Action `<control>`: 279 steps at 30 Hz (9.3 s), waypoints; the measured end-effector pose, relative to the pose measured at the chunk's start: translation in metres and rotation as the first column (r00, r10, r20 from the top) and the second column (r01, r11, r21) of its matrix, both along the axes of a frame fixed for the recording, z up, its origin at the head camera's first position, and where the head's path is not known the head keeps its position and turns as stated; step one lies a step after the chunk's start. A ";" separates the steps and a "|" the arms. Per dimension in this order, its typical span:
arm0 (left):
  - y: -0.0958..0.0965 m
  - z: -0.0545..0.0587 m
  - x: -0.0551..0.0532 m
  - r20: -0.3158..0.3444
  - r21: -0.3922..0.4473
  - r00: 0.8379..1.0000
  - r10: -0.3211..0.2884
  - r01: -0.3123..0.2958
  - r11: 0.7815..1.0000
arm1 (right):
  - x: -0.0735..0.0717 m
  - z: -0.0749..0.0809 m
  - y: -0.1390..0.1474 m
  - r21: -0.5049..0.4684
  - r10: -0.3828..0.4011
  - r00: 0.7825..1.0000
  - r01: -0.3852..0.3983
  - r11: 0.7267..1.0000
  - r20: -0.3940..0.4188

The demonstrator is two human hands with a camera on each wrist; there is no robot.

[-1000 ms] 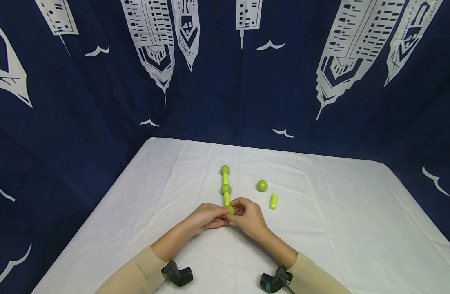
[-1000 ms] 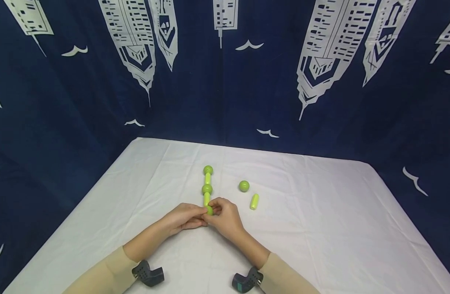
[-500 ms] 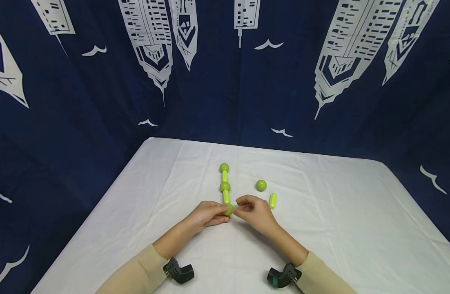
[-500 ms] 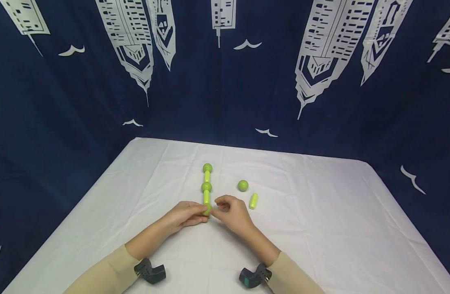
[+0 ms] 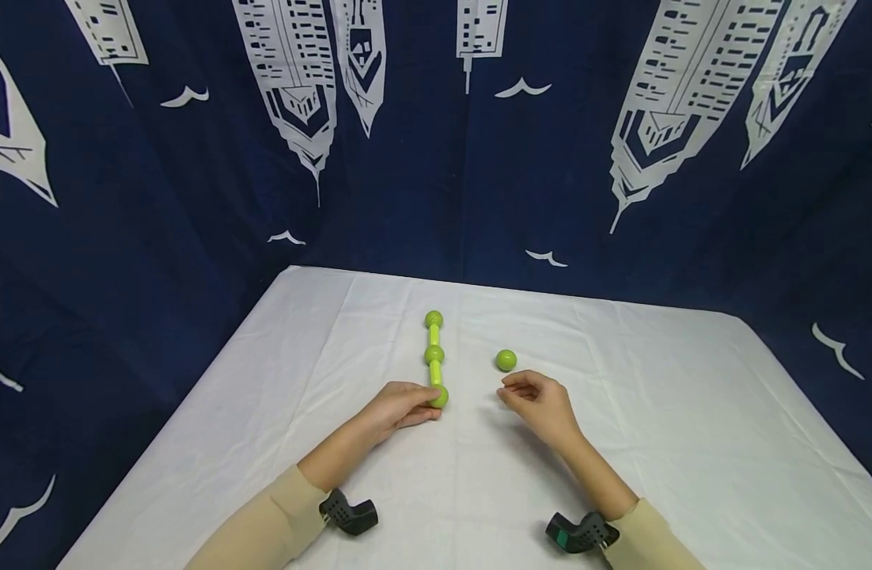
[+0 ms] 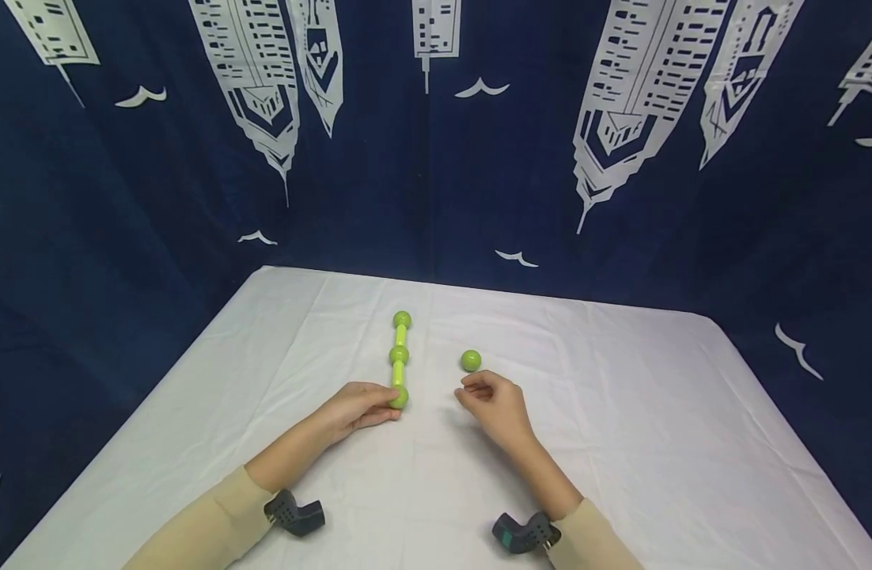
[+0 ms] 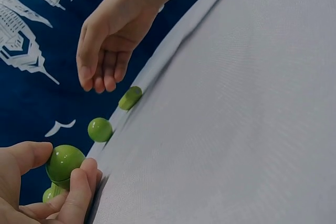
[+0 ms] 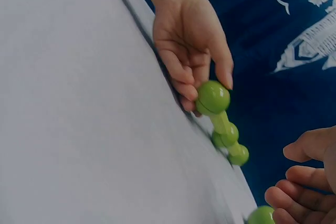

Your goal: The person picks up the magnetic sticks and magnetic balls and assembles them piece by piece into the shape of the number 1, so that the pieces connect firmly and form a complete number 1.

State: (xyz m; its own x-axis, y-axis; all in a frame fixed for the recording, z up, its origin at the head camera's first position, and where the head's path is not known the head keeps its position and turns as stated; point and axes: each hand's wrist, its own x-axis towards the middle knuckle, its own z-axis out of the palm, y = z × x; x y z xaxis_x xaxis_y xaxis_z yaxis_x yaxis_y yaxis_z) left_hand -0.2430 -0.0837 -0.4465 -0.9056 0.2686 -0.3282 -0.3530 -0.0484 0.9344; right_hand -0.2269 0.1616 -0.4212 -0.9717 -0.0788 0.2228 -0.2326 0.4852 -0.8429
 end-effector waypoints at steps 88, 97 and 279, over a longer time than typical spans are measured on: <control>-0.001 -0.005 -0.003 -0.093 -0.072 0.995 -0.038 0.032 0.997 | -0.013 -0.007 0.023 -0.319 -0.162 0.944 0.253 0.913 0.287; -0.002 -0.004 -0.001 -0.096 -0.060 0.995 -0.031 0.026 0.998 | -0.007 -0.004 0.014 -0.327 -0.078 0.945 0.186 0.927 0.319; 0.003 0.004 0.025 -0.071 -0.185 0.995 -0.070 0.056 0.981 | 0.031 -0.029 -0.066 -0.528 0.358 0.861 -0.127 0.840 0.362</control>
